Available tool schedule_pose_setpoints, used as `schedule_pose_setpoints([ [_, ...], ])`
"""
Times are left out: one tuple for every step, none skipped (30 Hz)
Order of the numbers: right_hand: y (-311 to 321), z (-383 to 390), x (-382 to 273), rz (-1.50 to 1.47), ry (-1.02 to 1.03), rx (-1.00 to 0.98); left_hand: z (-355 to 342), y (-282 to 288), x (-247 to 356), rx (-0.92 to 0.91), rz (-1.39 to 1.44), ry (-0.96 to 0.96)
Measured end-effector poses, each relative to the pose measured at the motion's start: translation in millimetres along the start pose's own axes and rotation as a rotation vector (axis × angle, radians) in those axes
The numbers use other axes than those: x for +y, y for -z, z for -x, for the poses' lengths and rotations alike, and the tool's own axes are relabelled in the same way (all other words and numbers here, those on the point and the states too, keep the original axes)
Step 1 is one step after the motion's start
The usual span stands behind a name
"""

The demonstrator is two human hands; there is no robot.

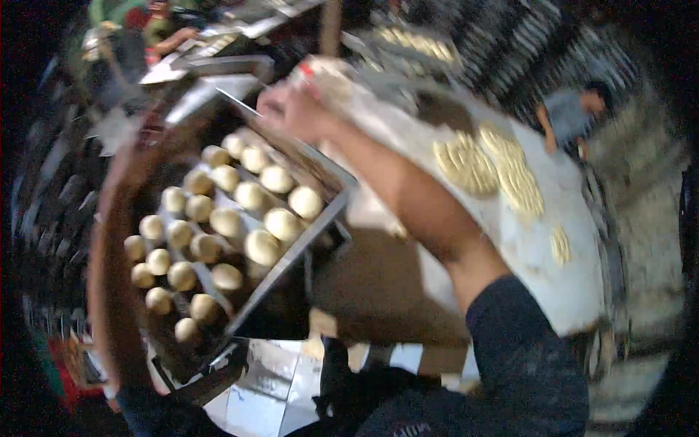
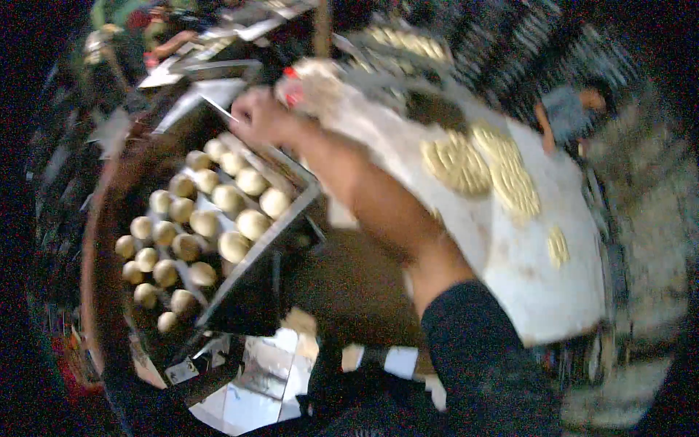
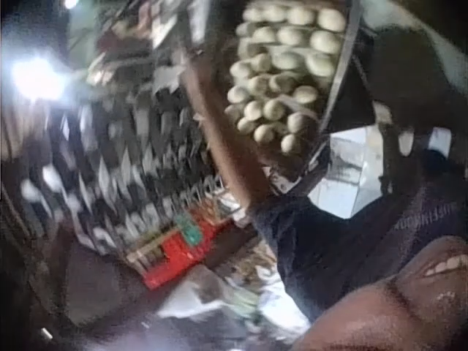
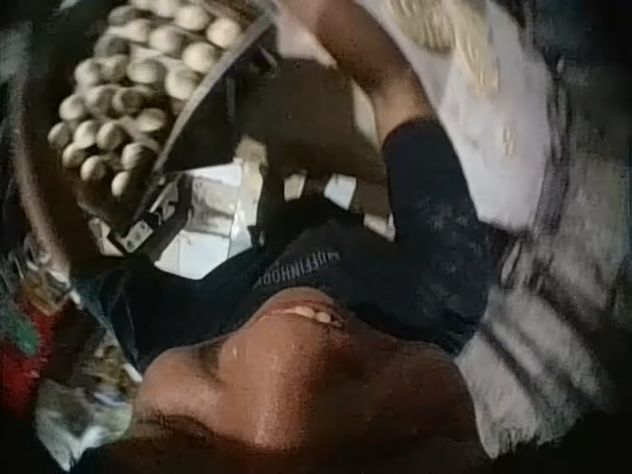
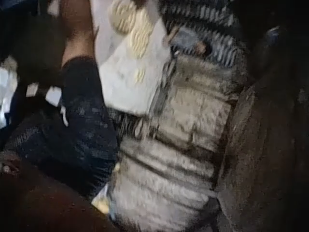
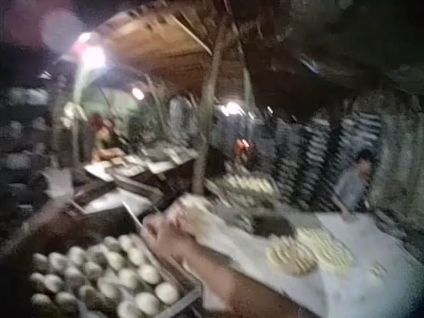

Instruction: Shaping raw bread dough and placing it onto baking trays in a bakery production area.

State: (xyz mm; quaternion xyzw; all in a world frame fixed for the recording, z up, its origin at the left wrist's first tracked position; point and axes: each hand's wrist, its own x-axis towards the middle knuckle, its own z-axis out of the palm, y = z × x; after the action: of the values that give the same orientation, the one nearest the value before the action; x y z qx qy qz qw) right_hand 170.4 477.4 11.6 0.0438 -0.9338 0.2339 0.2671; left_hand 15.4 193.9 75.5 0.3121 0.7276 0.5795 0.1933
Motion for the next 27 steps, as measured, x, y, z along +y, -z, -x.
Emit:
schedule_pose_setpoints([
  [25.4,25.7,12.4,-0.062,-0.137,0.102,25.2,3.5,15.8,0.036,-0.523,-0.489],
  [53.8,49.4,25.6,-0.131,-0.243,0.215,40.9,26.5,33.9,0.016,-0.498,-0.514],
  [81.4,96.0,95.4,0.076,-0.296,0.359,41.6,15.1,48.8,-0.048,-0.463,-0.522],
  [110.7,146.4,157.4,0.4,-0.509,0.023,42.5,6.8,62.4,-0.084,-0.453,-0.526],
  [95.9,188.2,159.2,0.638,-0.759,-0.362,55.1,-9.3,72.6,-0.108,-0.489,-0.496],
  [93.5,268.8,172.1,0.431,-0.993,-0.191,60.9,-64.0,88.1,-0.055,-0.486,-0.512],
  [103.0,369.9,207.9,0.522,-1.134,-0.001,59.1,-134.0,108.7,-0.016,-0.424,-0.574],
  [79.6,400.0,179.2,0.479,-0.927,-0.369,69.7,-172.3,122.7,-0.026,-0.458,-0.567],
  [91.8,493.0,209.2,0.569,-0.891,-0.468,68.7,-241.7,157.8,-0.206,-0.393,-0.721],
  [38.1,461.8,129.5,0.376,-0.625,-0.182,74.1,-259.1,155.0,-0.314,-0.519,-0.735],
  [30.2,504.9,133.1,0.225,-0.686,0.215,72.9,-313.8,179.8,-0.398,-0.476,-0.841],
  [40.3,507.1,114.5,0.229,-0.668,0.231,75.3,-353.1,183.3,-0.461,-0.501,-0.885],
  [78.0,520.9,103.7,0.059,-0.72,0.221,63.4,-401.6,175.7,-0.474,-0.517,-0.965],
  [98.8,554.6,105.0,0.061,-0.672,0.486,75.7,-458.9,187.7,-0.562,-0.538,-0.923],
  [117.5,584.2,103.6,-0.012,-0.762,0.507,84.5,-501.1,189.5,-0.63,-0.566,-0.842],
  [139.7,620.2,103.2,-0.086,-0.852,0.526,92.1,-549.4,183.8,-0.699,-0.593,-0.757],
  [160.6,658.0,101.7,-0.086,-0.879,0.583,104.1,-599.0,177.6,-0.797,-0.563,-0.749],
  [187.7,698.6,102.0,-0.389,-0.961,0.697,115.1,-650.7,169.1,-0.88,-0.536,-0.74],
  [206.5,739.0,100.0,-0.712,-1.014,0.807,126.7,-701.8,152.2,-1.014,-0.463,-0.692],
  [223.4,784.1,100.8,-0.649,-0.945,0.866,138.5,-750.1,128.7,-1.154,-0.397,-0.626],
  [246.4,818.4,85.7,-0.533,-0.949,0.945,145.8,-802.9,99.1,-1.311,-0.5,-0.56],
  [256.8,865.0,73.4,-0.37,-1.019,0.983,171.4,-856.8,89.5,-1.487,-0.619,-0.58],
  [266.0,906.0,64.9,-0.203,-1.086,1.008,194.3,-910.4,79.5,-1.675,-0.7,-0.538],
  [277.5,939.8,52.4,-0.187,-1.128,1.042,212.2,-970.9,61.8,-1.877,-0.767,-0.487],
  [285.5,965.1,38.4,-0.099,-1.234,1.146,222.7,-1032.2,22.3,-1.988,-0.515,-0.277],
  [289.7,972.5,31.6,-0.028,-1.319,1.239,222.8,-1085.6,-26.6,-2.041,-0.277,-0.047],
  [294.1,973.1,29.6,-0.034,-1.329,1.254,197.3,-1118.0,-88.0,-2.054,-0.291,-0.04],
])
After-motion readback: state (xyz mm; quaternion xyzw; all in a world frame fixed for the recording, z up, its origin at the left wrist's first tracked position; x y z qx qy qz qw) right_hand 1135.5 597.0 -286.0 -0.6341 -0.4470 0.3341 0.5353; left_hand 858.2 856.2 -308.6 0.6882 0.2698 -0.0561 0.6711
